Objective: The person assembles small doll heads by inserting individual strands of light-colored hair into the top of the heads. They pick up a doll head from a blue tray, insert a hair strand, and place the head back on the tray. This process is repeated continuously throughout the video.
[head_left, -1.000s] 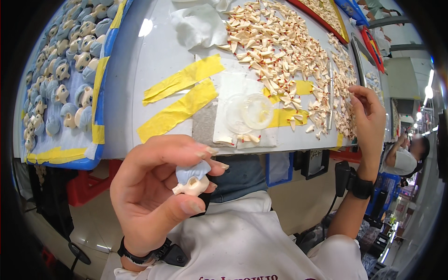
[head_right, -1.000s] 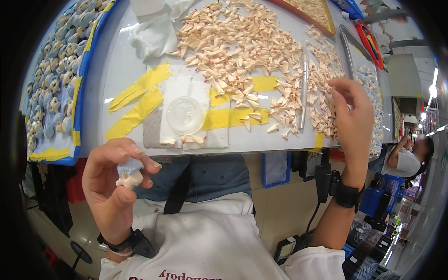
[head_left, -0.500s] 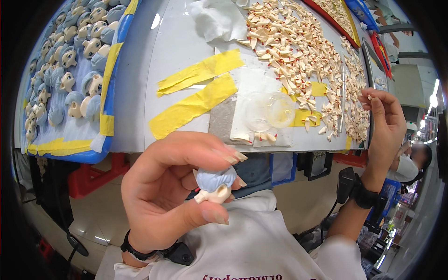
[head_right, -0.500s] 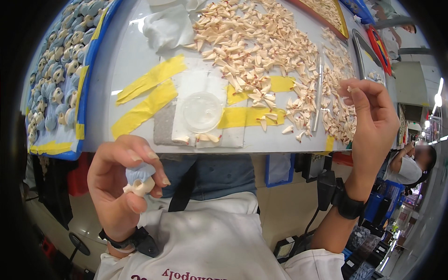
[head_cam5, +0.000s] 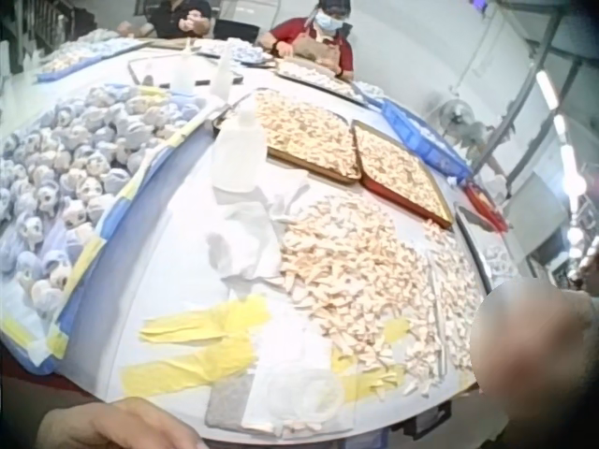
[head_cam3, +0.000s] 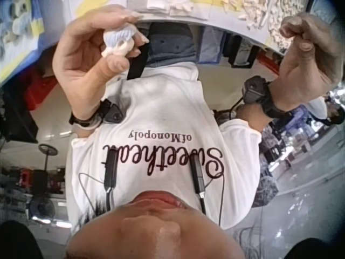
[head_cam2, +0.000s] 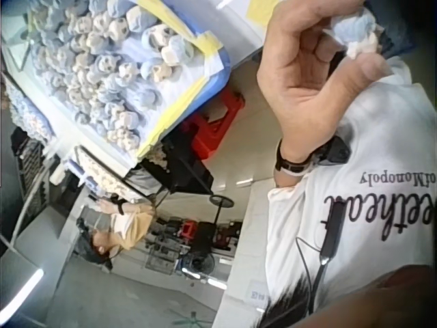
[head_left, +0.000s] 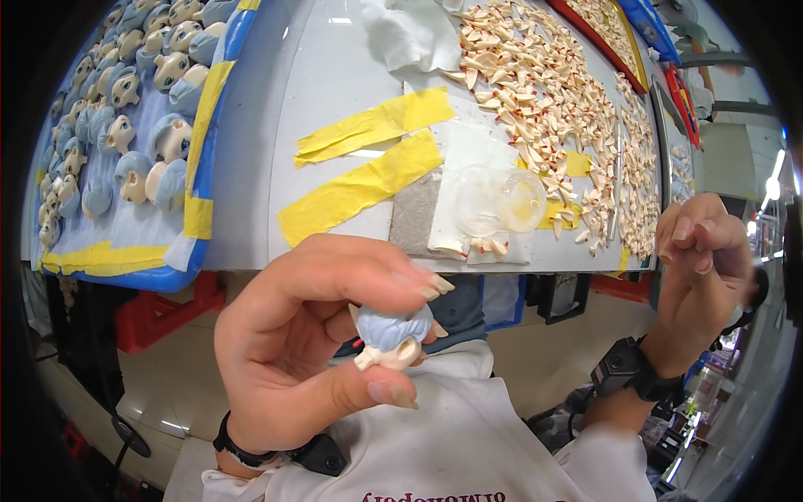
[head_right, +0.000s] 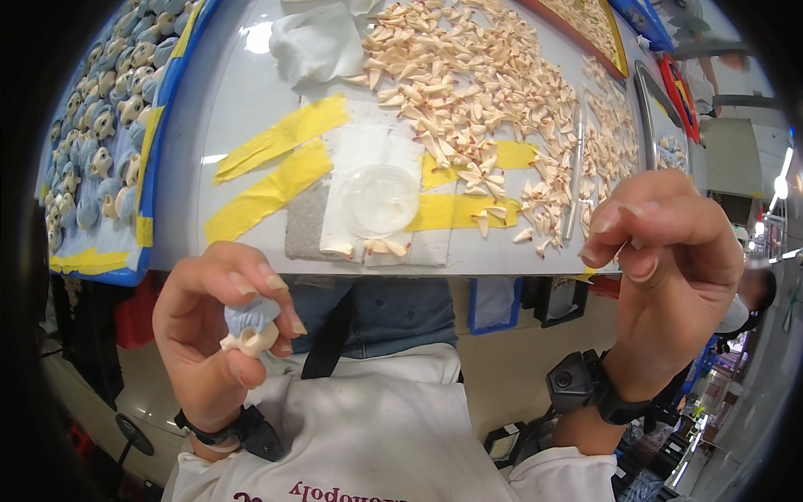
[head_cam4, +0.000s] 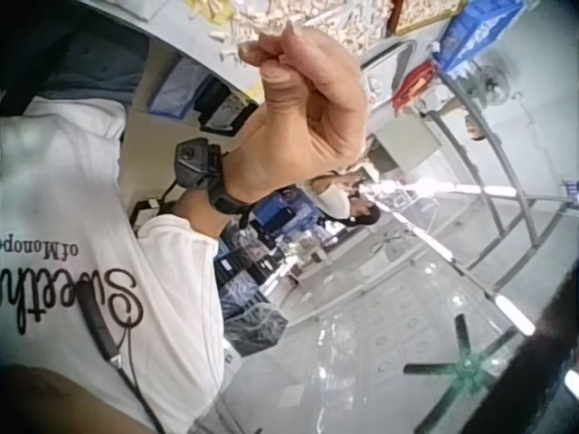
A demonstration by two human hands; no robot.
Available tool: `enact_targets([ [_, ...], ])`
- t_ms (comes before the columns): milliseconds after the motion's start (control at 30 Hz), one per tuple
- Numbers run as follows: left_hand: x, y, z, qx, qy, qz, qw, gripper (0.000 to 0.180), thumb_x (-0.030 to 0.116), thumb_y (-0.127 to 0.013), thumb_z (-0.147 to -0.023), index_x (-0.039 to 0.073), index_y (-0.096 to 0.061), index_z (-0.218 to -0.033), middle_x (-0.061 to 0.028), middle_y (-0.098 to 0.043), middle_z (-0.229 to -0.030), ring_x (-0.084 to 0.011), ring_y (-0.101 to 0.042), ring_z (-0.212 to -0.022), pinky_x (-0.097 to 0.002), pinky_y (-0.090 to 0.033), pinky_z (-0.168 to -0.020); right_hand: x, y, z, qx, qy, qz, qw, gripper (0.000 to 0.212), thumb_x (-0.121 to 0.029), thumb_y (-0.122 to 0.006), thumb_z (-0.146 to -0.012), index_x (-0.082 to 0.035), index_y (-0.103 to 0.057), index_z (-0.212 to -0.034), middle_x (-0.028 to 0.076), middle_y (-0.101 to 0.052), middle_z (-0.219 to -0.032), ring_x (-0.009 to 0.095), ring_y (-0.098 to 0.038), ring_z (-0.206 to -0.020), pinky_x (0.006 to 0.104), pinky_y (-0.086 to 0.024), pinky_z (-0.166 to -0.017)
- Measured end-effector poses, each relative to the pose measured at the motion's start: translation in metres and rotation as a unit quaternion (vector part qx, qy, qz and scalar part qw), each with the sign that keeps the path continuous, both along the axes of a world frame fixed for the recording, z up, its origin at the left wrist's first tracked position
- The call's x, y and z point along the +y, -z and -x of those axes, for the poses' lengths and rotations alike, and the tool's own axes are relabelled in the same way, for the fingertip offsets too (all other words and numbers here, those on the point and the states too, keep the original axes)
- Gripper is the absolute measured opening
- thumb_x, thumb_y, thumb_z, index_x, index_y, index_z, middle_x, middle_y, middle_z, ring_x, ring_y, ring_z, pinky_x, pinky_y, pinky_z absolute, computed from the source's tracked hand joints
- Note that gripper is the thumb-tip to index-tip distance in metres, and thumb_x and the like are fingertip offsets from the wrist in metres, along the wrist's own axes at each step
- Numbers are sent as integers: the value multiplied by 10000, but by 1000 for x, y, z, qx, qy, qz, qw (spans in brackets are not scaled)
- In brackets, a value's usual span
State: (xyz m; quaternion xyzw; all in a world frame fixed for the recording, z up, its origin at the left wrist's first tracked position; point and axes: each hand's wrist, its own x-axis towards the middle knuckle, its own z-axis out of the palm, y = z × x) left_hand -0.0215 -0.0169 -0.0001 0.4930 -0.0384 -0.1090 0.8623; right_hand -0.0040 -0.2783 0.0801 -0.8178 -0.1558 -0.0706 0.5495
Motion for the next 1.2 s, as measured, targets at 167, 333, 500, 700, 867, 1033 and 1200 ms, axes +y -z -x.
enact_targets([
  [167,-3,3,-3,-11,8,25,1000,481,299,-760,-669,3,-504,-949,-140,-523,-917,-185,-592,-680,-211,-477,-514,4,-2,-11,18,-45,29,998,237,-232,-646,-782,-45,-595,-919,91,-520,-837,160,-480,-692,248,-382,-597],
  [333,-2,6,-5,-27,25,44,998,471,278,-764,-668,-7,-506,-940,-151,-527,-907,-208,-604,-691,-232,-489,-507,30,0,-24,-30,6,112,993,253,-222,-650,-779,-20,-585,-917,117,-549,-833,180,-534,-733,255,-420,-628],
  [500,3,7,-4,-29,25,60,997,454,215,-776,-657,-25,-505,-931,-167,-519,-913,-223,-611,-705,-244,-506,-529,38,-1,-29,32,25,62,997,267,-220,-661,-778,-33,-506,-888,81,-531,-730,112,-475,-574,196,-377,-515],
  [700,9,11,-10,-85,57,52,993,417,144,-764,-666,-38,-501,-933,-184,-505,-932,-229,-616,-717,-250,-522,-561,39,12,-30,142,-17,-129,981,273,-199,-686,-760,-69,-451,-810,41,-491,-677,86,-421,-480,185,-341,-434],
  [867,8,9,-14,-79,50,62,994,417,137,-763,-666,-41,-502,-938,-184,-502,-933,-229,-617,-717,-251,-526,-569,46,17,-24,193,-20,-180,964,264,-176,-693,-751,-70,-453,-784,44,-493,-691,96,-441,-485,191,-349,-435],
  [1033,6,8,-18,-80,69,53,993,441,153,-777,-651,-42,-505,-938,-186,-503,-933,-226,-617,-716,-253,-527,-567,49,19,-26,148,2,-139,979,245,-156,-688,-742,-56,-466,-770,70,-498,-718,126,-465,-553,211,-372,-497],
  [1200,4,9,-21,-95,68,51,992,441,155,-776,-653,-39,-503,-940,-185,-504,-930,-221,-618,-712,-241,-519,-550,50,12,-35,49,6,58,997,182,-78,-674,-706,-18,-519,-781,83,-498,-750,145,-472,-662,237,-380,-620],
])
